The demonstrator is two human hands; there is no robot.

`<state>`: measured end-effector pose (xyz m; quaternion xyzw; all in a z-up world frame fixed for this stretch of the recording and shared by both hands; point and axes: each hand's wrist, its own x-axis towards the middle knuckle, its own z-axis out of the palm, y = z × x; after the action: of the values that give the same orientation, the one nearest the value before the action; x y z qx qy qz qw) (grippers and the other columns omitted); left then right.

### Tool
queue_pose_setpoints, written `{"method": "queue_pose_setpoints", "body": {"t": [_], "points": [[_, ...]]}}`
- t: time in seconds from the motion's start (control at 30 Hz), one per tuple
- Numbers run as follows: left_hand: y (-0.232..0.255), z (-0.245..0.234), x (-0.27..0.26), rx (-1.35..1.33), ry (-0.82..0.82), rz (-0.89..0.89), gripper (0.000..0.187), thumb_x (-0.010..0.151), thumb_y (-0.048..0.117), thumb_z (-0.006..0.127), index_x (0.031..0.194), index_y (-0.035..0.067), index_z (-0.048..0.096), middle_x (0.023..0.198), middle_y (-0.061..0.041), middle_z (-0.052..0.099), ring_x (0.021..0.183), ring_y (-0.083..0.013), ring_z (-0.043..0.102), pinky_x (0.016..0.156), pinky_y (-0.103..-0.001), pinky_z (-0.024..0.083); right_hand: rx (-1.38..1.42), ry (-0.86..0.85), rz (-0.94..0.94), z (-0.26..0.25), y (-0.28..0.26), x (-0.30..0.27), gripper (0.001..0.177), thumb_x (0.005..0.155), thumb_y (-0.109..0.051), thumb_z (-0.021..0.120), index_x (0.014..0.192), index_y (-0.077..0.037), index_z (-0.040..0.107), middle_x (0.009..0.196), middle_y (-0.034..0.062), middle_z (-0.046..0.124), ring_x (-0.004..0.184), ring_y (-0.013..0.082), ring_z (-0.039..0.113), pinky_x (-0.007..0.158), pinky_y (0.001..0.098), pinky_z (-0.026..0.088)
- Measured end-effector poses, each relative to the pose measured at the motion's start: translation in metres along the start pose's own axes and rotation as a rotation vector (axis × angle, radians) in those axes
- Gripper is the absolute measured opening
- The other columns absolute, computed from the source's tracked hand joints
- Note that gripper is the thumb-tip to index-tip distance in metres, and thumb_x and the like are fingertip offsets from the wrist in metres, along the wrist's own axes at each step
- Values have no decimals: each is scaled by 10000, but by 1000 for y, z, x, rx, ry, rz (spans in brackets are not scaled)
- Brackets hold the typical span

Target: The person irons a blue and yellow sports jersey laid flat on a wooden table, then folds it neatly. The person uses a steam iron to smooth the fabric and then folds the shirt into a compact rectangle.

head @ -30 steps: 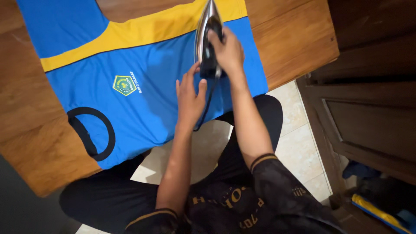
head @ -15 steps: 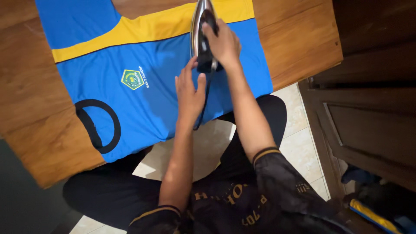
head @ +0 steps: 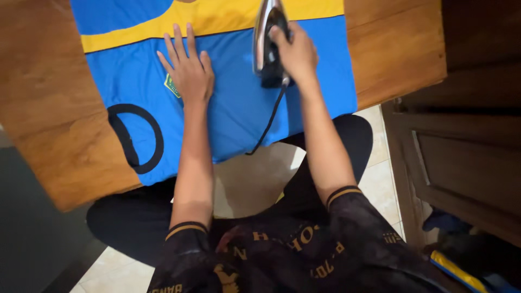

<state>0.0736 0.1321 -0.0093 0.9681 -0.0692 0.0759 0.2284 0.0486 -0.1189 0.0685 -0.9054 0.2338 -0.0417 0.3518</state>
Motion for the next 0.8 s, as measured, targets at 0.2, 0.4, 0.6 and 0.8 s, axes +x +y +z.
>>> {"method": "queue_pose_setpoints", "body": {"t": [0.2,0.4,0.6,0.8], "points": [[-3,-6,-6,64,-63,-32,634,1037,325,559,1642,263,382,1707,-134,239,1570,-412,176,1244,-660,91,81,-64,46,6,10,-21,444,924,-541,650,1087,-131,699,779,91,701,754,291,694,676,407,510],[-5,-9,-9,29,-58,-13,664,1032,357,642,1637,248,389,1701,-136,212,1559,-444,151,1231,-672,101,83,0,-41,11,16,20,449,957,-549,652,1035,-109,694,758,61,689,699,239,676,644,384,502],[6,13,3,-29,-38,-16,608,1004,289,643,1566,163,449,1644,-144,290,1542,-436,150,1242,-628,117,77,-50,-42,8,7,-3,438,963,-544,643,1075,-125,702,741,77,661,684,241,653,636,377,490],[8,42,28,-143,-49,249,565,1060,288,634,1593,192,473,1681,-85,352,1593,-332,198,1312,-559,102,46,-119,-20,-3,9,-29,413,956,-513,666,1044,-111,699,730,73,674,684,231,656,628,375,484]]}}
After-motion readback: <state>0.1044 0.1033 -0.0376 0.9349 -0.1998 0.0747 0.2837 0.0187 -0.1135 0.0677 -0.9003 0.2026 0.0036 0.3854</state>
